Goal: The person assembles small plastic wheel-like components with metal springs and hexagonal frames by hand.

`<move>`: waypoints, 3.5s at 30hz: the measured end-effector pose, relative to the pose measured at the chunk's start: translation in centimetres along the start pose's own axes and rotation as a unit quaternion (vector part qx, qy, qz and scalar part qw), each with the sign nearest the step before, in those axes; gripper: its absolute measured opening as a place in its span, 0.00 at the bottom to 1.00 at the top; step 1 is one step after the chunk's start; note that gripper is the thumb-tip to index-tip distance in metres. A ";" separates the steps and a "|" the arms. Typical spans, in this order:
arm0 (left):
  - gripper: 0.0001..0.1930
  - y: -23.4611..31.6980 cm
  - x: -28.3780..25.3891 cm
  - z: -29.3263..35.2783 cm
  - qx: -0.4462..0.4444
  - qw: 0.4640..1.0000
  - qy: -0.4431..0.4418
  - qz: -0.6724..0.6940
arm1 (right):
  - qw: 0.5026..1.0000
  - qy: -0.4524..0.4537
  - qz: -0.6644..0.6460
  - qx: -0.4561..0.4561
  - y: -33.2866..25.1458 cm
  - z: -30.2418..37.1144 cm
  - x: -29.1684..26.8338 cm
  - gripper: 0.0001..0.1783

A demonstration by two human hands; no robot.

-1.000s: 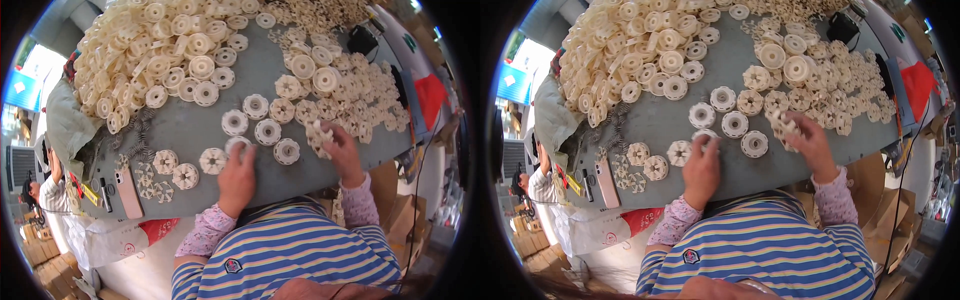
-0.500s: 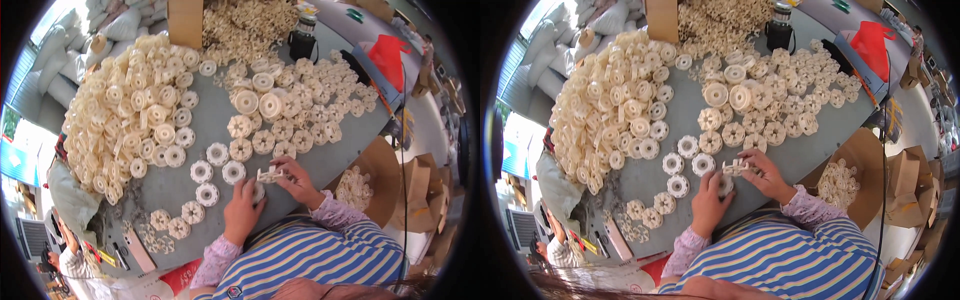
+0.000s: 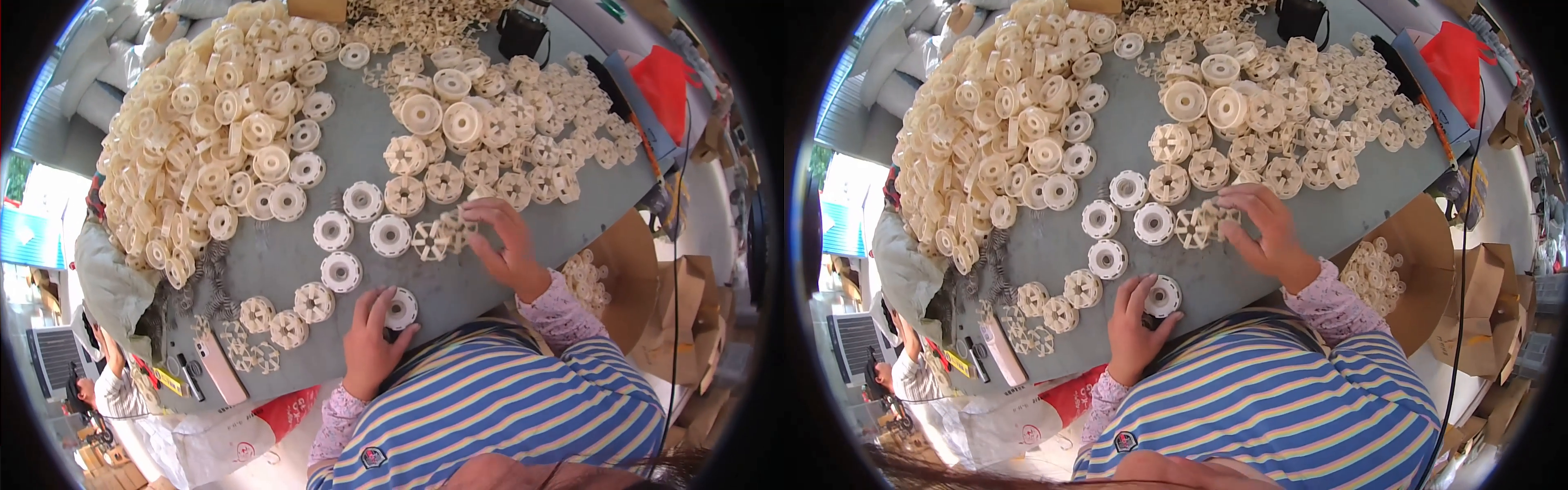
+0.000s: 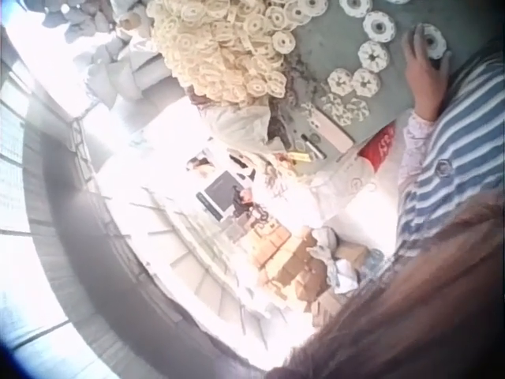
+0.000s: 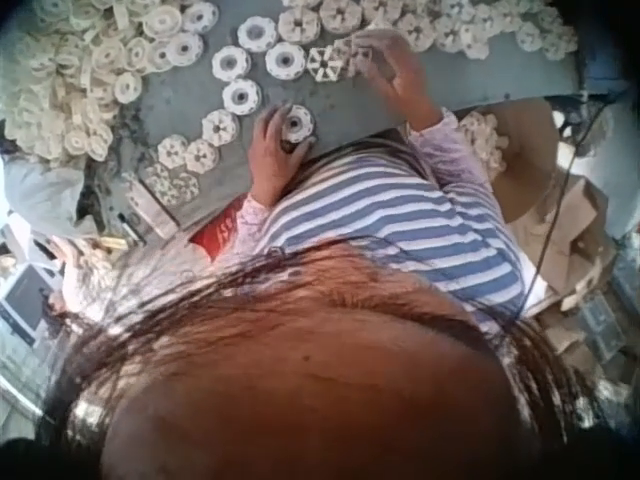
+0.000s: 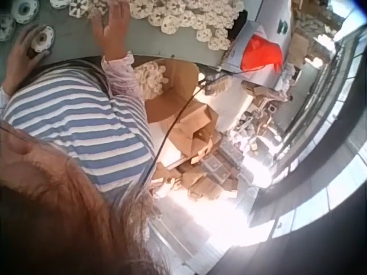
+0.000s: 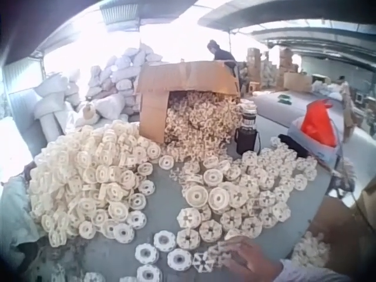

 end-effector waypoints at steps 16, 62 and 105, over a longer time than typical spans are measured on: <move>0.39 0.2 -0.3 0.4 -0.049 0.995 -0.034 0.077 | 0.906 -0.223 0.334 -0.134 -0.2 -4.0 0.6 0.35; 0.24 -1.0 0.1 0.7 -0.033 0.994 -0.002 0.106 | 0.951 -0.299 0.074 0.035 -1.1 3.4 0.2 0.35; 0.21 -0.8 -0.7 1.6 -0.215 0.960 -0.012 0.178 | 0.907 -0.381 0.053 -0.171 -4.9 1.6 4.7 0.35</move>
Point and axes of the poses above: each hand's wrist, its own z-axis away from the middle knuckle, its own x-axis out of the palm, y = z × x, the point moved 2 cm from there along -z, towards the middle knuckle, and after that the axes turned 9 degrees about z, right-handed, at the moved point
